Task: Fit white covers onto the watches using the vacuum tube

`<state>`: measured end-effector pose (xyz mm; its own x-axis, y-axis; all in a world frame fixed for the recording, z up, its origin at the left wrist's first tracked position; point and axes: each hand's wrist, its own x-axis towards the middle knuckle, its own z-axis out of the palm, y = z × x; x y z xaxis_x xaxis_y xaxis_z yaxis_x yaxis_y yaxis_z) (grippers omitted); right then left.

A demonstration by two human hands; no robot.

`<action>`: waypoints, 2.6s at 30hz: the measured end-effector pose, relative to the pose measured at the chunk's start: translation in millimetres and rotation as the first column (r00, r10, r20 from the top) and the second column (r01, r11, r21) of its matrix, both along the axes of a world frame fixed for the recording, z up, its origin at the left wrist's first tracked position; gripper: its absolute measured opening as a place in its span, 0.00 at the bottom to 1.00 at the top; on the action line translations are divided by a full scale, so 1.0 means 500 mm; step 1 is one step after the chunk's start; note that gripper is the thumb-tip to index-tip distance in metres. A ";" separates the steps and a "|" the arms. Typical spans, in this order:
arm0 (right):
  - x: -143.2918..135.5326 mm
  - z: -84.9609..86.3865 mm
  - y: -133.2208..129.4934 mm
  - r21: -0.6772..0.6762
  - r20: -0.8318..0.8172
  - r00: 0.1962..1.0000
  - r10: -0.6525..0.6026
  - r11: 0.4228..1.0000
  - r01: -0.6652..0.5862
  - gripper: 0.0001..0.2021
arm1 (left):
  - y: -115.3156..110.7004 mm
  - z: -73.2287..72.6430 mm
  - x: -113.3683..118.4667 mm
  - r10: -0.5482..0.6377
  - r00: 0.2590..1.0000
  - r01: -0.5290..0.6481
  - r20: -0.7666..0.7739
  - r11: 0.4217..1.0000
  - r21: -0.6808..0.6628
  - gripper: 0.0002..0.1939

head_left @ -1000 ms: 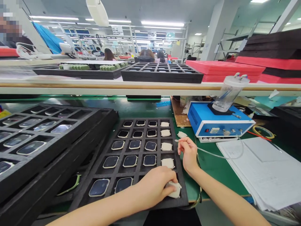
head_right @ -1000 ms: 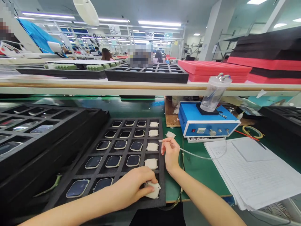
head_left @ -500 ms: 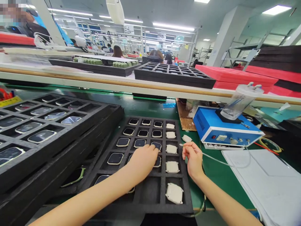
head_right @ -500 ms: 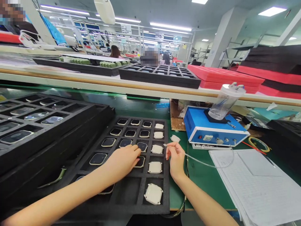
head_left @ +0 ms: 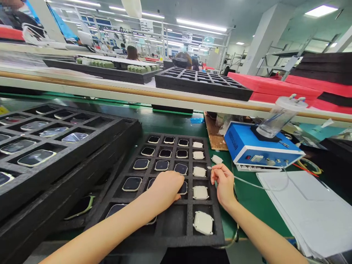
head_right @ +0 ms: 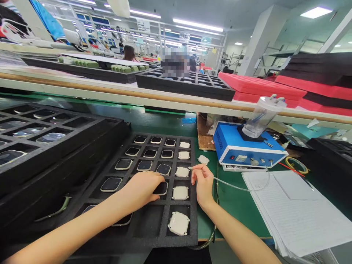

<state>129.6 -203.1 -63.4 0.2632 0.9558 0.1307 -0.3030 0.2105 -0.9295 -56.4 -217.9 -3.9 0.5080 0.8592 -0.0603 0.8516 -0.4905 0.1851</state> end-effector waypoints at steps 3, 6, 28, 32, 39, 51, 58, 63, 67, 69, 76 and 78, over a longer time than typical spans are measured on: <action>0.001 0.000 0.000 0.001 -0.018 1.000 0.002 1.000 -0.002 0.02 | 0.013 0.010 -0.009 -0.011 1.000 0.011 0.013 1.000 -0.001 0.12; 0.002 -0.001 -0.001 -0.003 -0.027 1.000 0.010 1.000 -0.010 0.02 | 0.025 0.025 -0.011 0.042 0.973 -0.033 0.228 0.999 -0.044 0.15; 0.000 0.020 -0.031 0.049 0.069 0.991 0.118 0.991 -0.122 0.03 | 0.101 -0.074 0.054 0.429 0.275 0.382 0.861 0.773 -0.507 0.25; 0.002 0.016 -0.029 0.052 0.068 0.993 0.100 0.993 -0.103 0.03 | 0.101 -0.077 0.055 0.469 0.211 0.407 0.857 0.755 -0.514 0.22; 0.003 0.013 -0.029 0.061 0.063 0.992 0.106 0.992 -0.109 0.03 | 0.097 -0.068 0.059 0.617 0.145 0.451 0.774 0.655 -0.607 0.17; 0.002 0.015 -0.030 0.063 0.046 0.991 0.125 0.990 -0.128 0.03 | 0.093 -0.031 0.039 0.891 0.039 0.638 0.453 0.327 -0.697 0.21; 0.004 0.009 -0.028 0.082 0.053 0.992 0.113 0.990 -0.117 0.03 | 0.065 -0.015 0.038 0.551 0.443 0.214 0.707 0.701 -0.680 0.25; 0.002 0.008 -0.027 0.076 0.061 0.991 0.119 0.989 -0.124 0.03 | 0.045 -0.035 0.044 0.091 0.955 -0.099 0.281 0.995 0.014 0.24; 0.000 0.006 -0.026 0.080 0.062 0.991 0.119 0.989 -0.124 0.03 | 0.047 -0.042 0.041 -0.001 0.993 -0.023 0.121 0.979 0.202 0.25; 0.000 0.006 -0.027 0.076 0.061 0.990 0.125 0.989 -0.130 0.04 | 0.054 -0.035 0.030 -0.165 0.970 0.134 0.179 0.975 0.176 0.24; 0.001 0.009 -0.029 0.061 0.071 0.988 0.139 0.988 -0.144 0.04 | 0.070 -0.014 -0.011 -0.342 0.860 0.347 0.378 0.936 0.058 0.23; 0.001 0.010 -0.029 0.055 0.071 0.986 0.153 0.986 -0.157 0.04 | 0.066 -0.016 -0.009 -0.283 0.861 0.302 0.422 0.953 0.023 0.23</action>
<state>130.0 -217.6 -58.7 0.1016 0.9742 0.2017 -0.2746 0.2224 -0.9355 -61.0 -185.0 -12.0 0.7215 0.6688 0.1793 0.5099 -0.6884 0.5159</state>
